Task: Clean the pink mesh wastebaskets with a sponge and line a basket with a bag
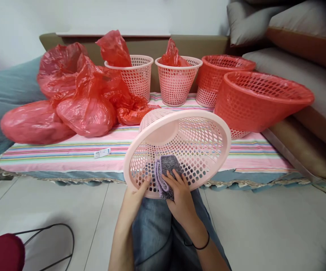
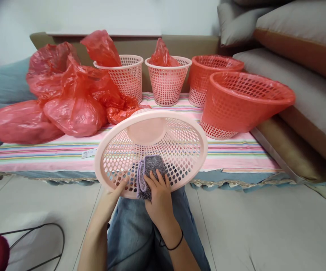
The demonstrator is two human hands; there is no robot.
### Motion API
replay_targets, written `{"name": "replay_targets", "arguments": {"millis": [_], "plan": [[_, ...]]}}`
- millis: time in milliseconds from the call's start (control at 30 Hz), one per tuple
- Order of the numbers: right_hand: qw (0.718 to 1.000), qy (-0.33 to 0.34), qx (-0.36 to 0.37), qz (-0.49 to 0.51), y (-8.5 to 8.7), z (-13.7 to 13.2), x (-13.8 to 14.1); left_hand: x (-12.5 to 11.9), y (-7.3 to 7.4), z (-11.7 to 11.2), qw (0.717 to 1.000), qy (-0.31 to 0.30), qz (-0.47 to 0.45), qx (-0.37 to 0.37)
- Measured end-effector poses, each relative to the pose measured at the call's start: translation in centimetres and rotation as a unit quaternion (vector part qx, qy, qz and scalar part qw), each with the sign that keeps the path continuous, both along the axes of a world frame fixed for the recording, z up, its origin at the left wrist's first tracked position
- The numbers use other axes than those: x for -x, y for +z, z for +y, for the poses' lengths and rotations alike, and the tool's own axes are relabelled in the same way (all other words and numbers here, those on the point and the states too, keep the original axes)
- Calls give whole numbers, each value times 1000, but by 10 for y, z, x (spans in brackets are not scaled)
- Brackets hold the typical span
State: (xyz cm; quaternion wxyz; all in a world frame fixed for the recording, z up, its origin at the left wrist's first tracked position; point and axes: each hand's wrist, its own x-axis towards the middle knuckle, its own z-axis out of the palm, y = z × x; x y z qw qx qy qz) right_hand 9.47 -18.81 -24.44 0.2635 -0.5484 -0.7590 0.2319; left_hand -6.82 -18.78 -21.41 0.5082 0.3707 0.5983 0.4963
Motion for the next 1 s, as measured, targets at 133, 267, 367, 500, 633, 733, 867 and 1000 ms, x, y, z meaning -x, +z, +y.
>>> {"name": "replay_targets", "arguments": {"millis": [133,267,367,500,633,733,867,1000], "plan": [[1000,-2,-1,3,0,1,0,2,4,-2,1000,-19,1,3],[1000,-2,2,8,2,0,0,2,6,-2,998,-62,-27,-3],[1000,-6,-2,23,0,1,1,1,6,-2,997,-64,-34,2],[995,-11,16,99,2,2,-2,1,4,-2,999,-42,-27,1],[954,-56,83,281,22,5,-20,1,4,-1,998,-50,16,-18],[946,-105,30,305,36,13,-39,-2,6,-2,999,-37,32,-22],[989,-87,-83,91,27,30,-47,-7,9,-3,998,12,56,16],[992,-81,-45,-79,6,33,-28,-8,7,-4,995,-24,73,61]]}}
